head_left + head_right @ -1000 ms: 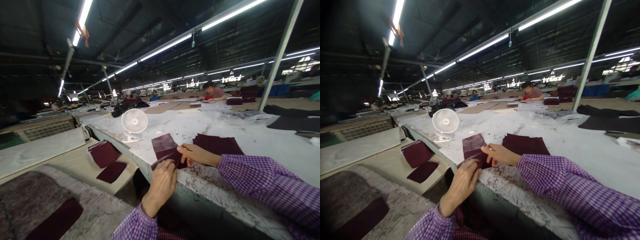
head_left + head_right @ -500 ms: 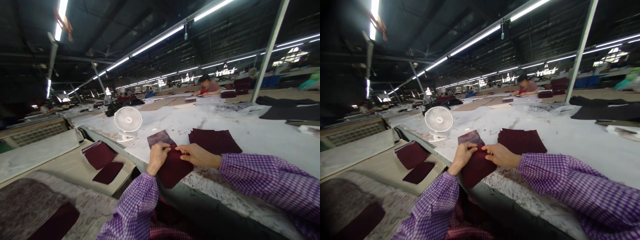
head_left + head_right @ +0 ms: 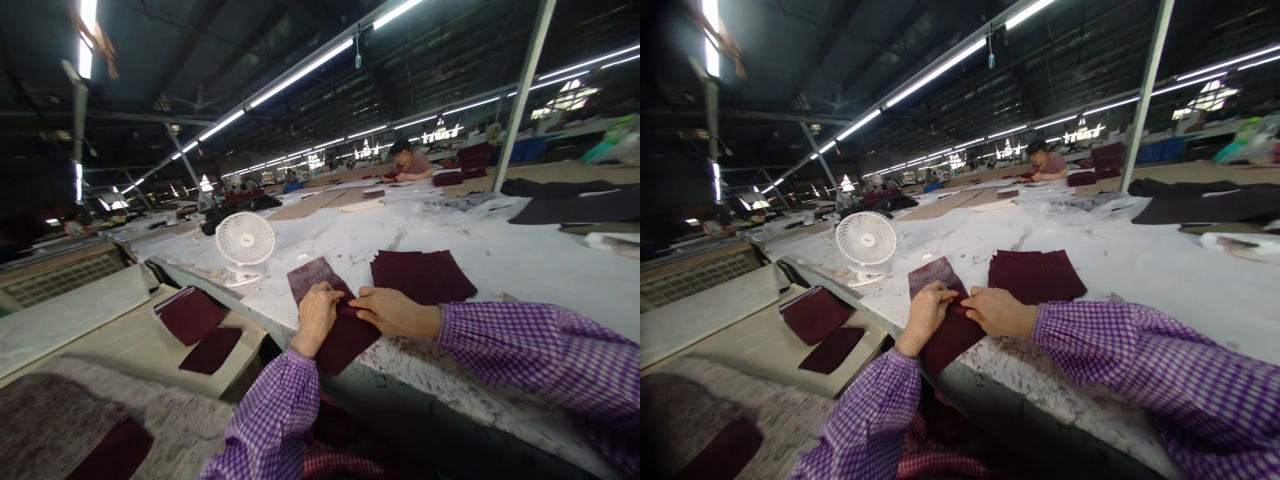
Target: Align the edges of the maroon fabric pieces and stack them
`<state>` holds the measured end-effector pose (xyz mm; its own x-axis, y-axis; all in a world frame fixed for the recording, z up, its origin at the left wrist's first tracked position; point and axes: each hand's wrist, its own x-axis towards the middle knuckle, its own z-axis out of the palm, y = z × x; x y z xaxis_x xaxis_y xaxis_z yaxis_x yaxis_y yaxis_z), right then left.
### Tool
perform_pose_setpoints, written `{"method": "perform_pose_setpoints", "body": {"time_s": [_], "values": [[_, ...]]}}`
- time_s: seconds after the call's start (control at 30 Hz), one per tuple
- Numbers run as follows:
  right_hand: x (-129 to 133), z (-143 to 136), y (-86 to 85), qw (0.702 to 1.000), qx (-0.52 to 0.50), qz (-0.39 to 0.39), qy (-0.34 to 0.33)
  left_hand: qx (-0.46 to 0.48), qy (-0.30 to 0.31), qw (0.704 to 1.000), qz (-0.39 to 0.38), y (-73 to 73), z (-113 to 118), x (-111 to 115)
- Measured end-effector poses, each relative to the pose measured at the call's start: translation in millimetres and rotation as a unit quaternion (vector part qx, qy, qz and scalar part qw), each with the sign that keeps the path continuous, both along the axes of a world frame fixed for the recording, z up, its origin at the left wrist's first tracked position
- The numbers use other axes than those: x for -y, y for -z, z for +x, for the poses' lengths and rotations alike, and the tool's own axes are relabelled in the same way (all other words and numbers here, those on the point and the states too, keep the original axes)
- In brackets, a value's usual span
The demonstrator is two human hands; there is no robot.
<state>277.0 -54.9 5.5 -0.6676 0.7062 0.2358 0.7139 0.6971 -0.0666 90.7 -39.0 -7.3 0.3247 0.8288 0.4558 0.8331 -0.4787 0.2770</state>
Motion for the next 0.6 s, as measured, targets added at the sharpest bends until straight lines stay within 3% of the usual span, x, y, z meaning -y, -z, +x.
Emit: {"method": "perform_pose_setpoints", "body": {"time_s": [0.23,0.37,0.6], "values": [[-3.8,1.4,-7.0,0.999,-0.041,0.007,0.022,-0.087,0.005,0.996,0.03,-5.8,3.1,9.0],[-6.2,-2.8,-13.3,0.999,-0.047,0.006,0.021,-0.094,-0.002,0.995,0.026,-7.5,4.0,10.0],[-0.3,-12.6,-8.1,0.999,0.011,0.024,0.043,-0.082,-0.014,0.996,0.029,-5.6,6.3,10.5]]}}
